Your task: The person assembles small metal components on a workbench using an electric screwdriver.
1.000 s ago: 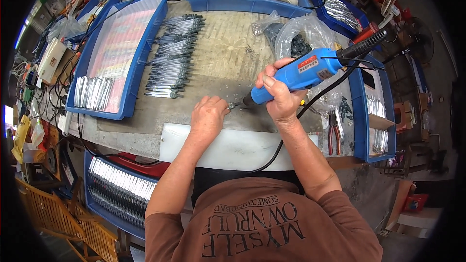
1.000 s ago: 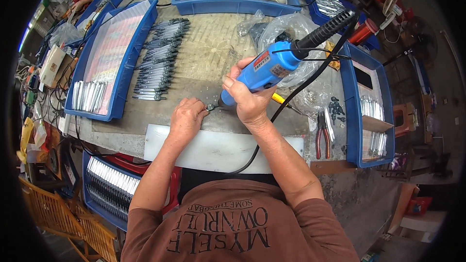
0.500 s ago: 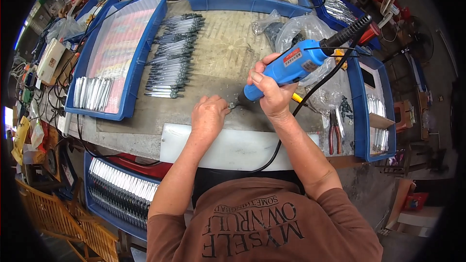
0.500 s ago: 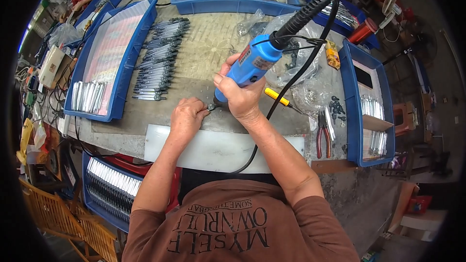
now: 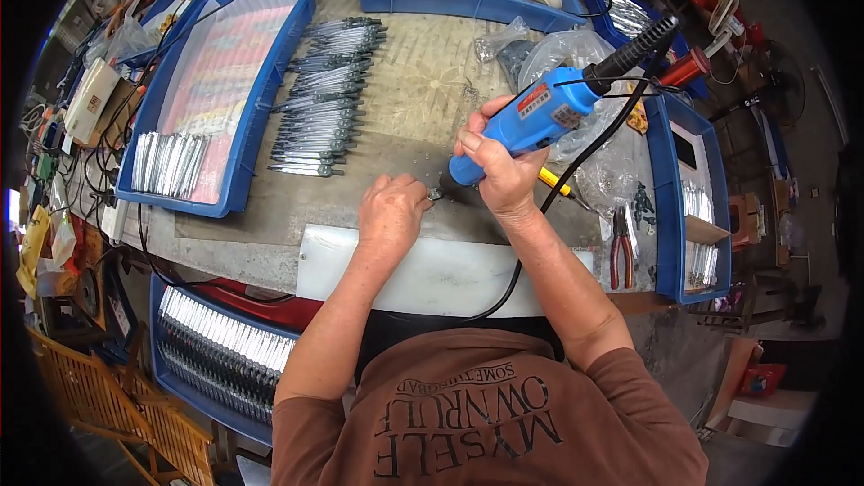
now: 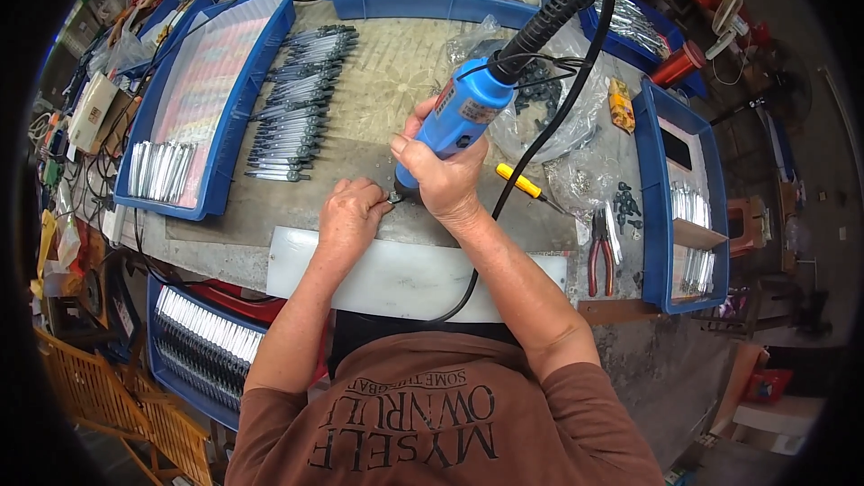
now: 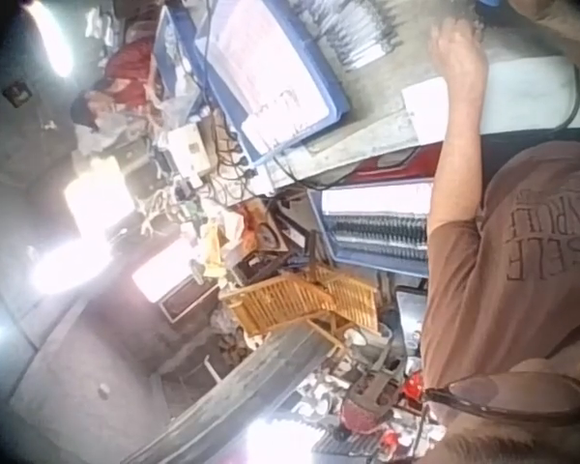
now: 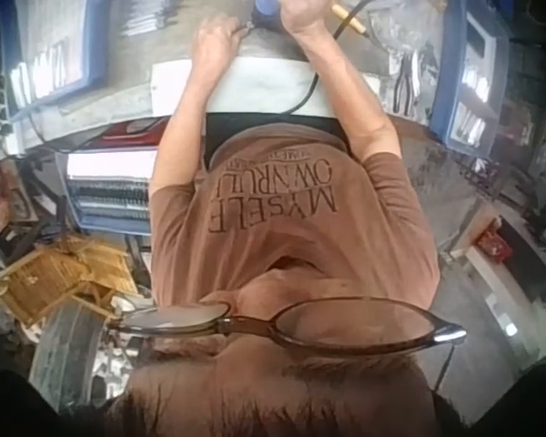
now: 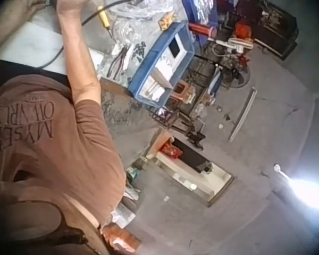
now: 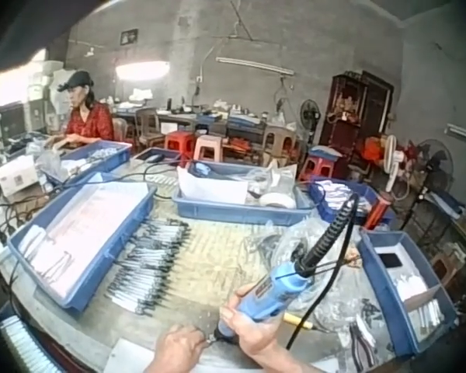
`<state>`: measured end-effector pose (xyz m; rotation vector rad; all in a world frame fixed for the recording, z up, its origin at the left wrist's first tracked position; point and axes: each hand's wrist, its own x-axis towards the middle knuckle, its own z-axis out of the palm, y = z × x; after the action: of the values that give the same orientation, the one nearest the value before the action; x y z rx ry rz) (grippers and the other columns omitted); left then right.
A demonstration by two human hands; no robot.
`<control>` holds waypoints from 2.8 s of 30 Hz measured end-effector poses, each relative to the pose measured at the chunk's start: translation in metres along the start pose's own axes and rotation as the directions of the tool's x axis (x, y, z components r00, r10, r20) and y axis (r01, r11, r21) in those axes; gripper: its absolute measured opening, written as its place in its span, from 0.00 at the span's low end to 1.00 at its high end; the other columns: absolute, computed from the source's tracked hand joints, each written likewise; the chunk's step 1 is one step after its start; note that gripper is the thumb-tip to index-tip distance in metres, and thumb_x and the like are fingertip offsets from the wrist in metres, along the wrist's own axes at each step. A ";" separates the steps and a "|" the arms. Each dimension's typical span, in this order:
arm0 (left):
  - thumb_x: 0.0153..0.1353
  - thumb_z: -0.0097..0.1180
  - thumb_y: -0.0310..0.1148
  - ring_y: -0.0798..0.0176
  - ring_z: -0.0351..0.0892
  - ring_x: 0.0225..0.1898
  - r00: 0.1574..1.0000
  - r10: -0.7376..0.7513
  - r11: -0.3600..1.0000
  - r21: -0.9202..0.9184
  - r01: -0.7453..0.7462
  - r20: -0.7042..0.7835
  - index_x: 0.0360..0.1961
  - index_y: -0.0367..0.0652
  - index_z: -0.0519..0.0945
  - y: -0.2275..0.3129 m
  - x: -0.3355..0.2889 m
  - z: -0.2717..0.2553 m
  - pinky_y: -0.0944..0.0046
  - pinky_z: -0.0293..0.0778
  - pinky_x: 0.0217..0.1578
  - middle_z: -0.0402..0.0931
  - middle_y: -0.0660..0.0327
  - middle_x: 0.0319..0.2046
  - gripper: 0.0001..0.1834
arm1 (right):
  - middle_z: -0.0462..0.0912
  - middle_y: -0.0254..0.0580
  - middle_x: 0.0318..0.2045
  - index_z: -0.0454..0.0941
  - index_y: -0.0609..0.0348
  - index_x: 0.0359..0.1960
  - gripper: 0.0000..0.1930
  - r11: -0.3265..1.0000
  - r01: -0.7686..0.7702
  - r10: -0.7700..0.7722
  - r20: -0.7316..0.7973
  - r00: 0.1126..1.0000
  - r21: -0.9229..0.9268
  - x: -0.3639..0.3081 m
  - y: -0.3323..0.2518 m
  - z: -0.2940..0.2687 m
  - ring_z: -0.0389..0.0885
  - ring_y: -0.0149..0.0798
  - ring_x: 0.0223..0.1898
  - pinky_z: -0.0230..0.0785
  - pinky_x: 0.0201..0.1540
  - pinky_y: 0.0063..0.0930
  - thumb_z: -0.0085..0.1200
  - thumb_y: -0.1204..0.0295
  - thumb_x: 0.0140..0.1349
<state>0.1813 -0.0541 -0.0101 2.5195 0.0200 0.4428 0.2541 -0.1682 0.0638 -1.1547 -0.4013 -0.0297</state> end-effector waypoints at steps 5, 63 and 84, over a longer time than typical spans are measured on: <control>0.40 0.61 0.28 0.56 0.69 0.29 0.999 0.015 1.000 -0.004 -0.016 -0.032 0.22 0.41 0.77 0.001 -0.001 -0.001 0.61 0.68 0.32 0.73 0.62 0.25 0.06 | 0.70 0.39 0.22 0.65 0.63 0.35 0.16 0.999 0.027 -0.026 0.007 1.000 -0.047 0.001 0.003 -0.001 0.72 0.33 0.20 0.68 0.23 0.27 0.52 0.77 0.41; 0.47 0.57 0.30 0.58 0.70 0.37 0.975 0.108 0.992 0.049 -0.120 0.193 0.29 0.44 0.76 -0.015 -0.017 -0.051 0.60 0.65 0.39 0.72 0.63 0.29 0.06 | 0.69 0.39 0.23 0.63 0.59 0.39 0.18 0.922 0.099 0.012 -0.285 0.958 0.373 -0.011 -0.012 -0.093 0.71 0.37 0.21 0.65 0.28 0.34 0.49 0.77 0.44; 0.47 0.55 0.28 0.54 0.69 0.38 0.982 -0.006 0.947 0.316 0.067 -0.189 0.33 0.43 0.74 -0.080 -0.013 -0.074 0.57 0.66 0.39 0.73 0.60 0.33 0.10 | 0.69 0.40 0.22 0.62 0.60 0.40 0.17 0.929 0.112 -0.007 -0.286 0.958 0.353 -0.011 -0.013 -0.097 0.70 0.36 0.21 0.66 0.29 0.31 0.46 0.76 0.46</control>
<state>0.1518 0.0510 -0.0005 2.7797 0.2280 0.7083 0.2696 -0.2618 0.0389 -0.7526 -0.1773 -0.1646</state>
